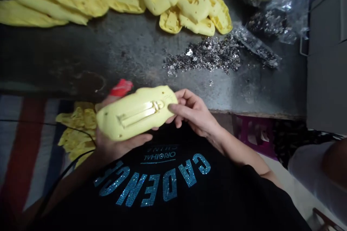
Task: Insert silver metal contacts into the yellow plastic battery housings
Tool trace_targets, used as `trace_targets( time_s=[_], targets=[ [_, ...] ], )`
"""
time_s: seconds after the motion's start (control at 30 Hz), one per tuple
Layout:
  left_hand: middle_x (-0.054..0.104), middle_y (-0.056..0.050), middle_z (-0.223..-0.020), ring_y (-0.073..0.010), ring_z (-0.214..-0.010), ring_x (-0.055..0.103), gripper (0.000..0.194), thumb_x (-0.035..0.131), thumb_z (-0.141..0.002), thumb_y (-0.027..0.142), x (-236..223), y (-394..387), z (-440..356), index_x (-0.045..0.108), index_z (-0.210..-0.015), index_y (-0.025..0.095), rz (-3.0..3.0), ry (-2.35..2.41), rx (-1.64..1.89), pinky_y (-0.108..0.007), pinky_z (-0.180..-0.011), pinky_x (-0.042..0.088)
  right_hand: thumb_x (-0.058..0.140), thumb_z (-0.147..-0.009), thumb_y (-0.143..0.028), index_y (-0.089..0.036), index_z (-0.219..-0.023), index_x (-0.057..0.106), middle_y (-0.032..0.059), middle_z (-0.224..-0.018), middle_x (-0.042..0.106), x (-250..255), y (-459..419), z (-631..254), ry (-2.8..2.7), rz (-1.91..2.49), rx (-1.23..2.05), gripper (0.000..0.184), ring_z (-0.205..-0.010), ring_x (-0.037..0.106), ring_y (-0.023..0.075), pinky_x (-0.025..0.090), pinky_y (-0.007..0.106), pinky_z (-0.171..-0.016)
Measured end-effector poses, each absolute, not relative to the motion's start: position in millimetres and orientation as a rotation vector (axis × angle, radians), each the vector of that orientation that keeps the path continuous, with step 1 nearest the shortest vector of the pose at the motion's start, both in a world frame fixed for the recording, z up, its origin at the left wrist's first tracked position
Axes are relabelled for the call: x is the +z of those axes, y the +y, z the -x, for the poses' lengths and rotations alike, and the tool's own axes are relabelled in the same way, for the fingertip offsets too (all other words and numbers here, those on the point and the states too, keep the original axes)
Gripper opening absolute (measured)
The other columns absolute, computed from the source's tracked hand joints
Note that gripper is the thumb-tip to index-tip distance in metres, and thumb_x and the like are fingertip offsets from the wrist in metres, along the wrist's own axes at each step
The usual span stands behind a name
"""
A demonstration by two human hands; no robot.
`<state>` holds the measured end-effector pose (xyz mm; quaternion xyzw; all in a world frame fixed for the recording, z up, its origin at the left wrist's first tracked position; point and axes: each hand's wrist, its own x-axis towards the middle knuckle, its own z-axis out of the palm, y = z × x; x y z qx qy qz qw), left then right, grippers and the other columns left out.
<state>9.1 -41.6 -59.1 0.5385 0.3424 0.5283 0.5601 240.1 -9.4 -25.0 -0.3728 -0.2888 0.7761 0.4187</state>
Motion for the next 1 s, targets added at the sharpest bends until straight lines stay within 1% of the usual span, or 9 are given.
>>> trace_targets(
  time_s=[0.1, 0.17, 0.23, 0.3, 0.4, 0.47, 0.57, 0.7, 1.0],
  targets=[
    [0.066, -0.001, -0.168, -0.0375, -0.148, 0.068, 0.110, 0.111, -0.064, 0.052, -59.4, -37.0, -9.7, 0.065, -0.162, 0.038, -1.363, 0.871, 1.450, -0.051, -0.125, 0.064, 0.102, -0.080, -0.049, -0.024, -0.102, 0.066, -0.0071, -0.076, 0.073, -26.5, -13.2, -239.3, -0.726, 0.913, 2.007, 0.049, -0.061, 0.073, 0.0105, 0.053, 0.017, -0.046],
    [0.073, -0.002, -0.161, -0.0395, -0.152, 0.067, 0.105, 0.110, -0.064, 0.055, -60.0, -31.8, -9.4, 0.068, -0.158, 0.036, -1.390, 0.833, 1.441, -0.056, -0.131, 0.059, 0.098, -0.086, -0.051, -0.025, -0.109, 0.068, -0.0053, -0.083, 0.077, -26.0, -14.5, -250.2, -0.837, 0.917, 2.011, 0.046, -0.065, 0.075, 0.0113, 0.055, 0.020, -0.050],
    [0.073, -0.005, -0.160, -0.0392, -0.149, 0.070, 0.100, 0.109, -0.067, 0.052, -61.4, -26.5, -8.5, 0.070, -0.157, 0.032, -1.373, 0.809, 1.418, -0.054, -0.129, 0.062, 0.094, -0.091, -0.048, -0.027, -0.121, 0.072, -0.0010, -0.101, 0.083, -23.2, -14.1, -270.8, -1.098, 1.006, 1.864, 0.043, -0.078, 0.079, 0.0133, 0.061, 0.024, -0.062],
    [0.072, -0.009, -0.162, -0.0379, -0.149, 0.070, 0.095, 0.107, -0.071, 0.044, -62.4, -22.0, -7.7, 0.070, -0.157, 0.026, -1.321, 0.779, 1.395, -0.046, -0.124, 0.065, 0.092, -0.094, -0.041, -0.029, -0.128, 0.076, 0.0016, -0.115, 0.084, -19.5, -9.6, -295.7, -1.440, 1.201, 1.440, 0.040, -0.091, 0.079, 0.0157, 0.064, 0.031, -0.078],
    [0.068, -0.009, -0.168, -0.0349, -0.153, 0.068, 0.092, 0.102, -0.076, 0.029, -61.5, -17.7, -7.6, 0.068, -0.161, 0.025, -1.215, 0.732, 1.320, -0.036, -0.119, 0.067, 0.082, -0.102, -0.030, -0.028, -0.112, 0.083, 0.0030, -0.103, 0.083, -18.3, 9.4, -321.3, -1.831, 1.425, 0.621, 0.010, -0.092, 0.076, 0.0212, 0.059, 0.041, -0.087],
    [0.067, -0.009, -0.168, -0.0331, -0.150, 0.071, 0.091, 0.101, -0.077, 0.024, -59.9, -16.5, -7.7, 0.067, -0.161, 0.024, -1.181, 0.702, 1.287, -0.034, -0.117, 0.068, 0.075, -0.106, -0.027, -0.028, -0.107, 0.084, 0.0039, -0.100, 0.082, -22.4, 28.3, -320.7, -2.020, 1.433, 0.351, 0.008, -0.096, 0.075, 0.0245, 0.054, 0.044, -0.090],
    [0.070, -0.013, -0.165, -0.0339, -0.146, 0.074, 0.089, 0.100, -0.080, 0.025, -57.8, -18.0, -7.1, 0.064, -0.161, 0.024, -1.133, 0.683, 1.298, -0.039, -0.116, 0.069, 0.069, -0.111, -0.029, -0.029, -0.113, 0.083, 0.0037, -0.105, 0.082, -32.6, 54.5, -298.4, -2.236, 1.380, 0.244, 0.014, -0.103, 0.074, 0.0259, 0.048, 0.045, -0.094],
    [0.076, -0.008, -0.157, -0.0353, -0.142, 0.076, 0.083, 0.100, -0.080, 0.029, -56.1, -24.2, -3.9, 0.063, -0.155, 0.033, -1.059, 0.751, 1.334, -0.047, -0.112, 0.071, 0.069, -0.112, -0.033, -0.029, -0.118, 0.082, 0.0044, -0.108, 0.081, -45.7, 69.0, -272.5, -2.361, 1.331, 0.069, 0.015, -0.102, 0.068, 0.0265, 0.042, 0.044, -0.092],
    [0.076, -0.007, -0.157, -0.0323, -0.147, 0.073, 0.077, 0.098, -0.082, 0.024, -56.2, -28.3, -3.1, 0.066, -0.151, 0.031, -0.987, 0.739, 1.334, -0.042, -0.111, 0.071, 0.074, -0.109, -0.022, -0.024, -0.118, 0.078, 0.0034, -0.102, 0.081, -41.3, 15.2, -294.5, -2.446, 1.166, -0.031, 0.010, -0.090, 0.062, 0.0215, 0.042, 0.040, -0.080]
  ],
)
